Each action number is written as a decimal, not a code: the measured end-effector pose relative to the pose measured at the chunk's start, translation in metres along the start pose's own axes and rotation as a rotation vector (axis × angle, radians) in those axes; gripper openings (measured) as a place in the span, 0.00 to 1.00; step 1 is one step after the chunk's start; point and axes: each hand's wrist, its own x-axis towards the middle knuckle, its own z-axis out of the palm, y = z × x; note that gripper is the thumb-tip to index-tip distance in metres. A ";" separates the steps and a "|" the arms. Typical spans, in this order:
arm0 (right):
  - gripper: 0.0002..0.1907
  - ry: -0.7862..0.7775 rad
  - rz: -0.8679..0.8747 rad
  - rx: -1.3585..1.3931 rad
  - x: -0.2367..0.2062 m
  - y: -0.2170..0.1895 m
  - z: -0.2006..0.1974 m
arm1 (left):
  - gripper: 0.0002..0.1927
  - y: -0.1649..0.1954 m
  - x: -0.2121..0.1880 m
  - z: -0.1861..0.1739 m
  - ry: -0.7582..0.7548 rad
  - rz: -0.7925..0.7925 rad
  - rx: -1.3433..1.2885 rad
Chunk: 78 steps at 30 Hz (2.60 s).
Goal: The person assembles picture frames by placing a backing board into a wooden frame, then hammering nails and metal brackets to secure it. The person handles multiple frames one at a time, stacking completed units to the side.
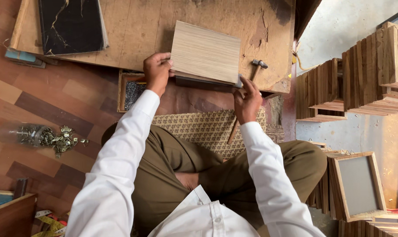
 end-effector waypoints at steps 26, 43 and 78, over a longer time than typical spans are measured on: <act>0.08 0.148 -0.290 -0.354 0.004 0.015 0.032 | 0.07 -0.009 -0.019 -0.017 -0.037 0.315 0.372; 0.08 0.108 -0.344 -0.157 0.029 0.024 0.031 | 0.10 -0.018 -0.009 -0.023 -0.026 0.257 0.318; 0.04 0.111 -0.365 -0.146 0.027 0.019 0.032 | 0.14 -0.048 -0.009 -0.109 -0.699 -0.119 1.254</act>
